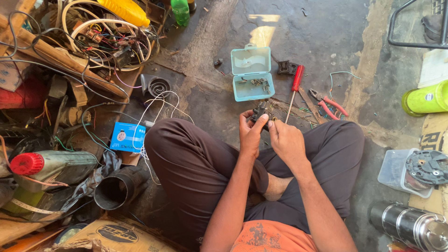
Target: The person sits on the workshop floor and uses a red-handled screwdriver to unscrew and disassemble a small metal carburetor-like component. They manipulate the part with both hands, remove small screws into a plastic parts box, and reposition the component while working on it.
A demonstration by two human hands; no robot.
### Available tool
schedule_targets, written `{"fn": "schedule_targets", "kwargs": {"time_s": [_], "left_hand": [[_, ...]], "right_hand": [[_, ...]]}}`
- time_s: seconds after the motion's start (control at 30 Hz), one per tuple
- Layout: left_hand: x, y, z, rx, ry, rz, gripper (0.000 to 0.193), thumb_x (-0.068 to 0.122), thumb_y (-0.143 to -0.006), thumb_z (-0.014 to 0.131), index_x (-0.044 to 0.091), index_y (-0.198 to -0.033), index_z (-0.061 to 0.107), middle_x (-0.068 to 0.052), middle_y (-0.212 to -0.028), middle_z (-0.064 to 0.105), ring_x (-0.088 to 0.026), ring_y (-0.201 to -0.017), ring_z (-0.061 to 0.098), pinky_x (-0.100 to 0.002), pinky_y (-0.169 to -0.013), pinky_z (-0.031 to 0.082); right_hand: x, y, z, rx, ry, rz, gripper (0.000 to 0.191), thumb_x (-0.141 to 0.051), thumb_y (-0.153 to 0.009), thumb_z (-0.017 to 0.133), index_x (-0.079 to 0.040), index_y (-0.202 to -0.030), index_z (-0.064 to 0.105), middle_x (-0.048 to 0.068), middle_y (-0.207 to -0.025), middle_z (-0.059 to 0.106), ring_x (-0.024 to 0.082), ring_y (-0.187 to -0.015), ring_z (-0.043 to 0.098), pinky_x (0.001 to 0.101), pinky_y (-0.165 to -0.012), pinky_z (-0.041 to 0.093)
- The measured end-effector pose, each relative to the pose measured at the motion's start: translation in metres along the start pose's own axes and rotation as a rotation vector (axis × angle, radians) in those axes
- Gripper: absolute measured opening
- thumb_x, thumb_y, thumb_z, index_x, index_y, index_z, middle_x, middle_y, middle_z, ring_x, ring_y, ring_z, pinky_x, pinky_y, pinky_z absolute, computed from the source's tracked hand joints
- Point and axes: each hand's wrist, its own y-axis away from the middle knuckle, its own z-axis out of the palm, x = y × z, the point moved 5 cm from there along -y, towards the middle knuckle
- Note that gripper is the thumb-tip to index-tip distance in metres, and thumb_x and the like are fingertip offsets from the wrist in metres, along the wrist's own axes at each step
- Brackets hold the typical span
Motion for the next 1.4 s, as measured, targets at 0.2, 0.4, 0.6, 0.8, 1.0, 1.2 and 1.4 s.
{"fn": "schedule_targets", "kwargs": {"time_s": [0.2,0.4,0.6,0.8,1.0,1.2,1.4], "left_hand": [[0.002,0.001,0.0,0.016,-0.03,0.0,0.046,0.012,-0.089,0.078,0.003,-0.123,0.048,-0.008,-0.102,0.068,-0.011,-0.091,0.065,-0.026,-0.08,0.052],[0.0,0.0,0.0,0.013,-0.033,0.002,0.048,0.013,-0.088,0.08,0.003,-0.124,0.048,-0.008,-0.102,0.069,-0.011,-0.089,0.064,-0.026,-0.079,0.052],[-0.004,0.0,-0.001,0.024,-0.061,-0.01,0.049,0.014,-0.087,0.08,0.003,-0.124,0.049,-0.008,-0.101,0.07,-0.01,-0.089,0.065,-0.026,-0.078,0.052],[-0.005,-0.001,-0.001,0.014,-0.078,0.009,0.05,0.014,-0.088,0.081,0.002,-0.124,0.048,-0.009,-0.101,0.069,-0.01,-0.089,0.065,-0.026,-0.079,0.052],[-0.005,-0.001,0.0,0.011,-0.081,-0.002,0.051,0.014,-0.087,0.08,0.003,-0.123,0.048,-0.008,-0.1,0.07,-0.011,-0.087,0.065,-0.027,-0.075,0.052],[-0.002,0.0,0.001,0.019,-0.085,-0.025,0.05,0.015,-0.087,0.08,0.003,-0.124,0.048,-0.008,-0.099,0.07,-0.011,-0.087,0.065,-0.026,-0.077,0.053],[-0.005,-0.001,0.001,0.025,-0.079,-0.038,0.05,0.014,-0.087,0.08,0.003,-0.124,0.048,-0.008,-0.098,0.069,-0.011,-0.086,0.064,-0.026,-0.075,0.051]], "right_hand": [[0.002,-0.001,-0.004,-0.07,-0.215,0.15,0.039,-0.03,-0.108,0.054,-0.004,-0.081,0.064,0.016,-0.065,0.063,0.04,-0.064,0.065,0.0516,-0.061,0.048],[-0.026,0.001,-0.042,0.024,-0.136,-0.109,0.017,-0.019,-0.1,0.06,-0.003,-0.104,0.062,0.016,-0.092,0.065,0.037,-0.086,0.065,0.0471,-0.07,0.051],[-0.028,0.002,-0.029,-0.006,0.114,-0.237,0.011,-0.015,-0.099,0.061,-0.004,-0.1,0.058,0.013,-0.09,0.06,0.033,-0.085,0.063,0.0446,-0.069,0.052],[-0.015,-0.001,-0.018,-0.112,0.255,-0.089,0.026,-0.026,-0.106,0.062,-0.007,-0.09,0.056,0.009,-0.08,0.062,0.03,-0.078,0.066,0.0459,-0.064,0.051],[-0.029,0.006,-0.034,0.081,0.111,-0.268,0.017,-0.02,-0.096,0.061,-0.004,-0.096,0.056,0.013,-0.083,0.062,0.033,-0.077,0.065,0.0439,-0.06,0.05],[-0.019,0.001,-0.021,-0.037,0.219,-0.118,0.025,-0.026,-0.105,0.063,-0.008,-0.088,0.055,0.01,-0.077,0.062,0.032,-0.075,0.066,0.0463,-0.062,0.05],[-0.026,0.007,-0.03,0.07,0.089,-0.214,0.018,-0.022,-0.097,0.061,-0.005,-0.093,0.056,0.013,-0.083,0.061,0.034,-0.074,0.065,0.0464,-0.059,0.049]]}}
